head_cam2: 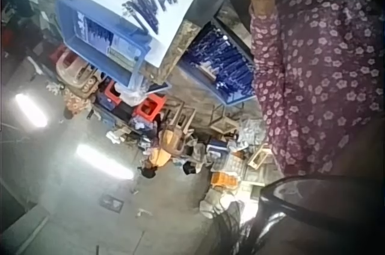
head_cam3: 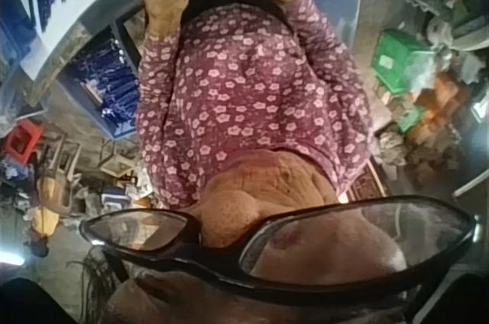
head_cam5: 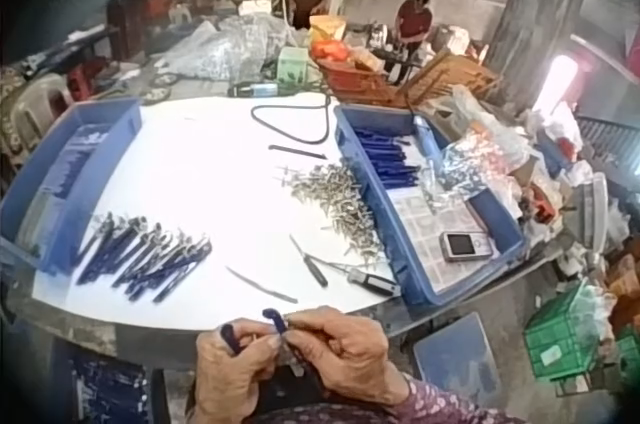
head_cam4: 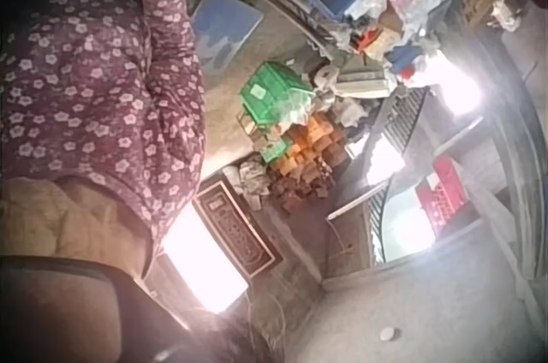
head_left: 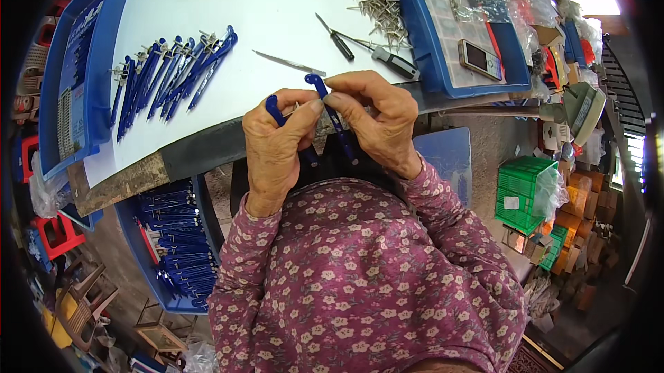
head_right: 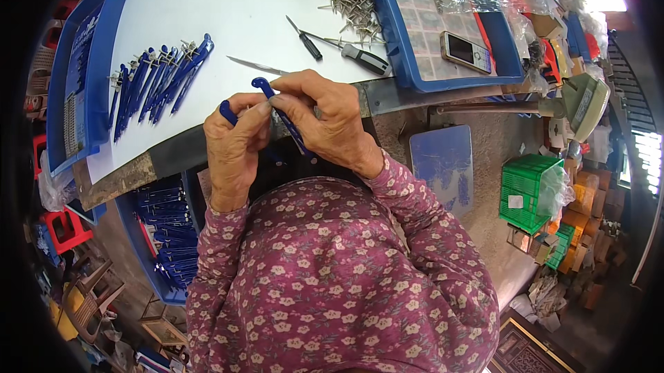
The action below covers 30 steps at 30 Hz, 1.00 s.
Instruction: Assembling blue plastic clips by inserting a metal spring between two plastic parts.
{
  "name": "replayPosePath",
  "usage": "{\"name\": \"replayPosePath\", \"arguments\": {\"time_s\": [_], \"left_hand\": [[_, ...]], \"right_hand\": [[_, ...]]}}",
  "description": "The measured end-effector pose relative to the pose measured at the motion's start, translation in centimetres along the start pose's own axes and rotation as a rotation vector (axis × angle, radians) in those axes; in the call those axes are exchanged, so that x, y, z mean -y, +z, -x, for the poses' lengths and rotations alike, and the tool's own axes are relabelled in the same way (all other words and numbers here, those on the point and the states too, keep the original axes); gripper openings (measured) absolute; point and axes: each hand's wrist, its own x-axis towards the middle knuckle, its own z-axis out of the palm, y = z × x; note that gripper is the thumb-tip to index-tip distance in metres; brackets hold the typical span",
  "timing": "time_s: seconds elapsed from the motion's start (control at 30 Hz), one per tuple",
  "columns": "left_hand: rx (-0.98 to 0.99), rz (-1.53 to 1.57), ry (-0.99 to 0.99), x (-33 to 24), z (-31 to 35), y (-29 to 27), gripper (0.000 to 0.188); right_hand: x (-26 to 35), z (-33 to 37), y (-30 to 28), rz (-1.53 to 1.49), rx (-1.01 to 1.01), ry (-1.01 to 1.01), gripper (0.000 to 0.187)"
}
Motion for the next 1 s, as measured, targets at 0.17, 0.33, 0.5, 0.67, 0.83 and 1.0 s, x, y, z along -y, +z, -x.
{"name": "replayPosePath", "arguments": {"time_s": [0.17, 0.33, 0.5, 0.67, 0.83, 1.0], "left_hand": [[0.007, 0.015, -0.012, -0.1, -0.2, -0.1, 0.009], [0.001, 0.031, -0.039, -0.4, -0.2, -0.1, 0.009], [0.046, 0.058, -0.060, -0.6, -0.2, 0.3, 0.008], [0.086, 0.039, -0.060, -0.5, -0.2, 0.5, 0.007], [0.137, 0.027, -0.085, -0.6, -0.1, 1.1, 0.006], [0.146, -0.067, -0.033, -0.6, 0.2, 1.6, 0.007]], "right_hand": [[-0.5, -0.6, -0.6, 0.079, 0.086, -0.232, 0.021], [-0.9, -0.3, -0.9, 0.160, 0.115, -0.354, 0.032], [-0.9, 0.0, -1.5, 0.373, 0.142, -0.482, 0.042], [-0.6, 0.5, -2.4, 0.592, 0.231, -0.612, 0.047], [-1.0, 0.3, -3.2, 0.593, 0.226, -0.719, 0.048], [-1.5, 0.1, -3.7, 0.548, 0.190, -0.782, 0.044]]}}
